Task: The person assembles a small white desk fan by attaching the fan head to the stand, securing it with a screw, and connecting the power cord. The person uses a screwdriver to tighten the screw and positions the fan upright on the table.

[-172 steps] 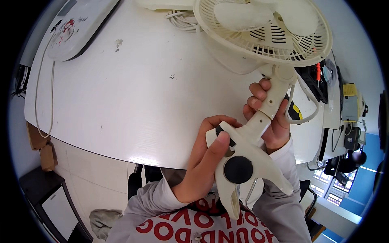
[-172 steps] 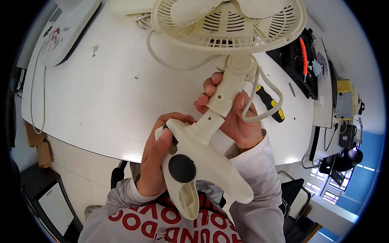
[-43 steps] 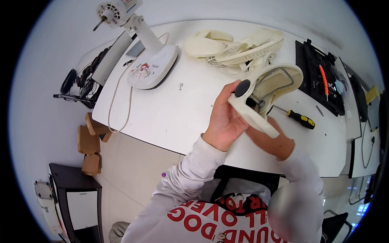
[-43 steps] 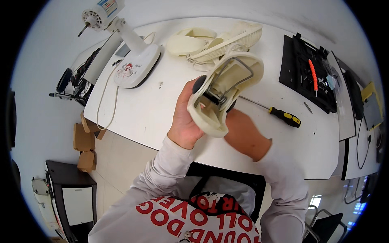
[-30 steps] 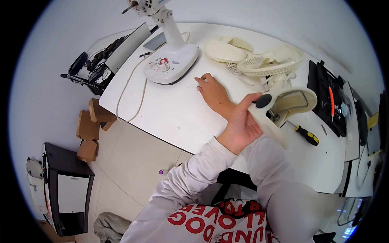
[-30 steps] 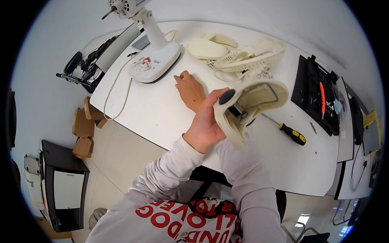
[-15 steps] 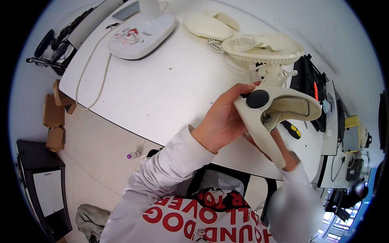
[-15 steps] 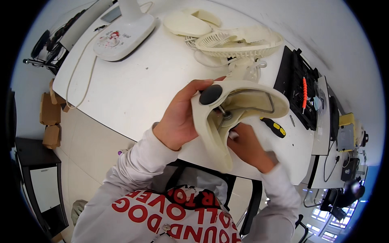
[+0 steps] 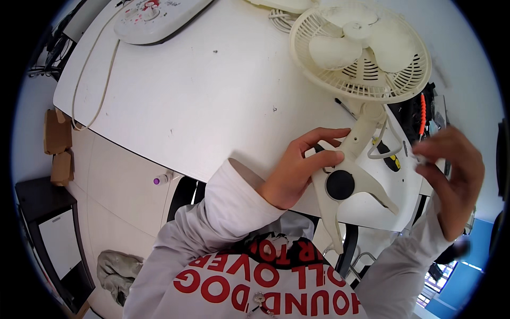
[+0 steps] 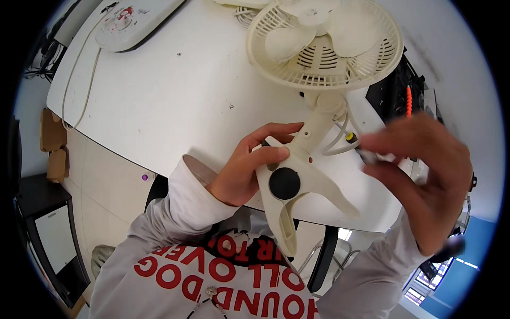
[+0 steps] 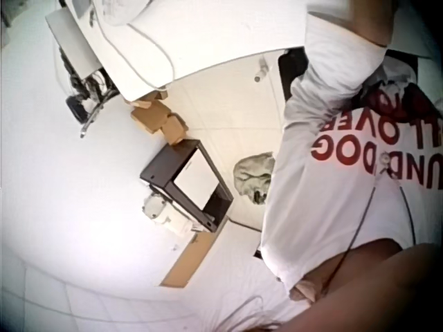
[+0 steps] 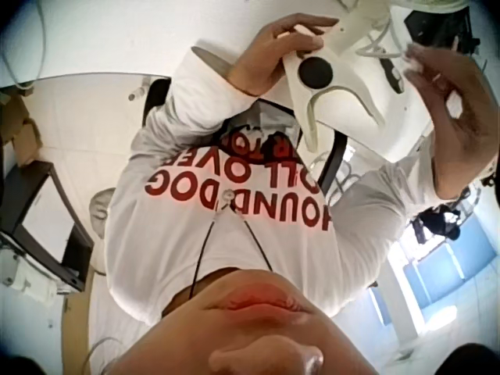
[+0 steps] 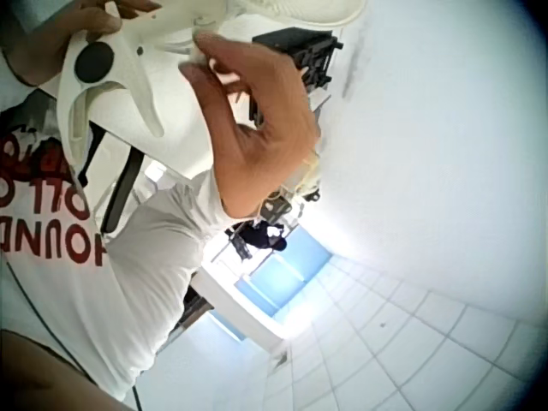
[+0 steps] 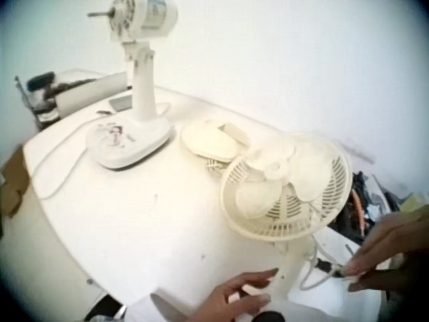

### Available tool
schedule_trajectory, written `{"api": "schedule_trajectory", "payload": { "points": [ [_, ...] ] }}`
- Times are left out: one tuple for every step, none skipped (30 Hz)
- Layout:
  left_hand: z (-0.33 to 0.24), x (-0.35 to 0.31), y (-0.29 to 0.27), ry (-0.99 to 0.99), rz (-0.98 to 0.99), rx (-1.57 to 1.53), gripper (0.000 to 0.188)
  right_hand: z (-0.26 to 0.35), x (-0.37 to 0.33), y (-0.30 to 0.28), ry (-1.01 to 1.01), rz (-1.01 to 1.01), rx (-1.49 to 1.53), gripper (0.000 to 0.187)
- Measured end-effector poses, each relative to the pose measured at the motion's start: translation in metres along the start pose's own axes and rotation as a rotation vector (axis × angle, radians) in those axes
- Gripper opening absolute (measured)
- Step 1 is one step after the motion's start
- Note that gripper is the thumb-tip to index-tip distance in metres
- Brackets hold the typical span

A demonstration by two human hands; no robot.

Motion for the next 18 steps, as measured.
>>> {"api": "schedule_trajectory", "payload": {
  "points": [
    [0.0,0.001,0.001,0.006,0.004,0.001,0.051,0.001,0.011,0.009,-0.023,0.094,0.003,0.025],
    [-0.001,0.001,0.003,0.01,0.01,0.002,0.05,-0.001,0.02,0.019,-0.004,0.145,0.005,0.025],
    [-0.001,0.0,0.002,0.011,-0.002,-0.026,0.05,-0.004,0.028,0.034,0.002,0.203,0.014,0.026],
    [-0.002,-0.001,0.001,0.012,-0.013,-0.053,0.049,-0.008,0.033,0.042,0.001,0.238,0.001,0.027],
    [-0.002,-0.002,-0.001,0.012,-0.023,-0.081,0.048,-0.012,0.036,0.05,0.001,0.271,-0.012,0.027],
    [-0.003,-0.002,-0.001,0.005,-0.022,-0.088,0.048,-0.016,0.039,0.054,-0.006,0.28,-0.05,0.027],
    [-0.002,-0.002,-0.002,-0.001,-0.02,-0.095,0.047,-0.019,0.041,0.057,-0.014,0.289,-0.088,0.026],
    [-0.002,-0.002,-0.003,-0.006,-0.02,-0.101,0.047,-0.02,0.042,0.058,-0.004,0.304,-0.111,0.026],
    [-0.002,-0.001,-0.003,-0.012,-0.02,-0.098,0.046,-0.02,0.039,0.057,0.009,0.312,-0.137,0.026],
    [-0.001,0.0,-0.003,-0.016,-0.02,-0.094,0.046,-0.021,0.039,0.058,0.022,0.321,-0.162,0.026],
    [0.0,0.001,-0.003,-0.021,-0.022,-0.091,0.045,-0.021,0.04,0.059,0.013,0.329,-0.163,0.026],
    [0.0,0.0,-0.003,-0.021,-0.025,-0.102,0.044,-0.02,0.04,0.06,0.004,0.329,-0.161,0.025],
    [0.0,0.0,-0.003,-0.021,-0.029,-0.114,0.043,-0.02,0.04,0.061,-0.006,0.33,-0.159,0.025],
    [-0.001,-0.001,-0.003,-0.02,-0.034,-0.126,0.043,-0.018,0.04,0.062,-0.024,0.342,-0.179,0.024],
    [-0.001,-0.001,-0.002,-0.021,-0.033,-0.127,0.042,-0.016,0.041,0.062,-0.042,0.354,-0.201,0.024],
    [-0.002,-0.001,-0.002,-0.021,-0.032,-0.129,0.042,-0.015,0.042,0.063,-0.06,0.366,-0.223,0.024],
    [-0.002,-0.001,-0.003,-0.021,-0.032,-0.131,0.041,-0.015,0.042,0.063,-0.078,0.375,-0.234,0.024],
    [-0.002,-0.001,-0.003,-0.022,-0.03,-0.129,0.041,-0.016,0.042,0.064,-0.098,0.384,-0.244,0.024]
  ]
}}
Point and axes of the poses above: each hand's wrist, its own x-axis towards the middle knuckle, its own y-axis out of the palm, z = x × y, the point moved 4 cm from there along x, towards the middle knuckle
